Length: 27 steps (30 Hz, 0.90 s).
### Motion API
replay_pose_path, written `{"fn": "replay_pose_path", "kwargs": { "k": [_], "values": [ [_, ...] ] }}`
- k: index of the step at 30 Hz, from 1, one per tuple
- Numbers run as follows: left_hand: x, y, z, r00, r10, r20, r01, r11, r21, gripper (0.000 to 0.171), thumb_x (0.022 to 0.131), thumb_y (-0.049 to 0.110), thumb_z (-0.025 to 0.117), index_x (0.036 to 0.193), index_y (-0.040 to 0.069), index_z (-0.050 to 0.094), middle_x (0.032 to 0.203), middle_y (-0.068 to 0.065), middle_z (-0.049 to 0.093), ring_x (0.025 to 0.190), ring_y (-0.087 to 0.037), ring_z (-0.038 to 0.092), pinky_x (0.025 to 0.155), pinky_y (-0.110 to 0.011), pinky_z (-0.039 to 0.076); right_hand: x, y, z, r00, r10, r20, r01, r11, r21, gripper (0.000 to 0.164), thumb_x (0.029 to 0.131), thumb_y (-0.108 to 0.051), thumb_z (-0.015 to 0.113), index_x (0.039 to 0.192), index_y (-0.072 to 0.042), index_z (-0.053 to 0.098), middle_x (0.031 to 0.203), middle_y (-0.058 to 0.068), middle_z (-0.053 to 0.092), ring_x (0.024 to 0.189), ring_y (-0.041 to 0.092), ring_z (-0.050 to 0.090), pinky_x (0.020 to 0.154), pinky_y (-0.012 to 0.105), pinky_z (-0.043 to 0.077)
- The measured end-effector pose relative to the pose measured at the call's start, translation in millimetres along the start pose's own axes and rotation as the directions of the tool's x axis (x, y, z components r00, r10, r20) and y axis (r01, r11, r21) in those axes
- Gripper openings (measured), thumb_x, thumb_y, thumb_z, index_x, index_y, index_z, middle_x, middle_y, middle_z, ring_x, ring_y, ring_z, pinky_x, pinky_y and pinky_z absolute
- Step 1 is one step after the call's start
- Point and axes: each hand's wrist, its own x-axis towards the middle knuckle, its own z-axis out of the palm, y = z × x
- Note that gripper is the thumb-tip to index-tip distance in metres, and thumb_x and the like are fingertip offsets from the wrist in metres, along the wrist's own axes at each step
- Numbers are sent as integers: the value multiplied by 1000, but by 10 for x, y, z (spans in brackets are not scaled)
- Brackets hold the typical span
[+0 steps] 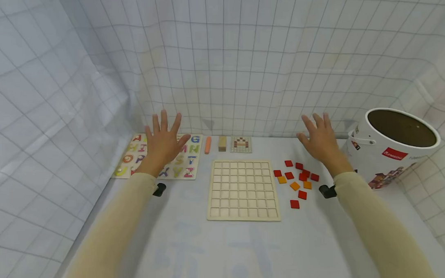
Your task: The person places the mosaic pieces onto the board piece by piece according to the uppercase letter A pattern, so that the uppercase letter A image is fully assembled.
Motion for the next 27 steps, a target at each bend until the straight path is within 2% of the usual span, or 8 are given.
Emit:
{"fn": "replay_pose_path", "kwargs": {
  "k": [4,6,8,12,14,16,23,27],
  "values": [
    [-361,108,96,996,70,56,-64,993,-102,79,104,59,43,165,17,15,170,-22,4,155,-47,-2,116,-72,16,-144,55,225,995,-21,95,10,993,120,49,103,-20,62,147,-3,51,147,27,49,137,49,40,110,66,35],
    [-583,179,162,985,138,107,-121,981,-149,77,104,54,49,163,12,23,168,-23,13,154,-48,3,116,-70,21,-218,97,346,986,-13,165,-13,988,157,44,102,-17,64,143,-2,57,139,26,57,127,46,49,105,63,42],
    [-801,263,225,959,202,197,-166,969,-185,76,102,53,54,161,10,31,167,-22,19,154,-48,9,116,-69,23,-279,149,457,974,12,228,-56,981,187,43,101,-18,65,141,-3,59,134,24,60,122,43,53,102,60,46],
    [-1109,456,295,885,302,354,-228,945,-234,68,98,50,64,150,8,51,160,-21,38,148,-47,30,116,-62,30,-349,285,615,951,77,300,-151,961,233,43,101,-23,65,139,-3,61,128,24,61,115,41,55,97,56,50],
    [-1199,535,316,864,318,390,-230,939,-257,66,95,49,68,145,8,56,156,-19,46,144,-43,38,115,-58,33,-369,348,655,943,97,318,-181,952,247,43,101,-24,65,138,-2,61,128,25,61,114,41,55,98,56,50],
    [-1263,594,341,853,330,403,-230,933,-276,65,93,47,71,144,9,58,153,-17,49,142,-40,41,115,-55,35,-395,403,674,938,106,329,-196,948,252,42,102,-24,64,137,0,61,128,27,61,114,41,56,99,56,49],
    [-1360,660,399,834,371,408,-267,919,-289,73,92,49,73,148,8,53,157,-14,45,140,-37,42,112,-55,38,-407,385,685,937,105,334,-210,931,298,40,102,-22,62,137,-1,61,128,27,60,108,39,56,95,55,51],
    [-1377,663,412,827,387,409,-293,916,-274,78,91,52,72,151,8,49,162,-15,37,144,-41,36,111,-61,37,-324,269,726,925,85,370,-195,943,271,43,101,-23,64,139,-3,60,137,29,53,121,45,50,104,61,44]
  ]
}}
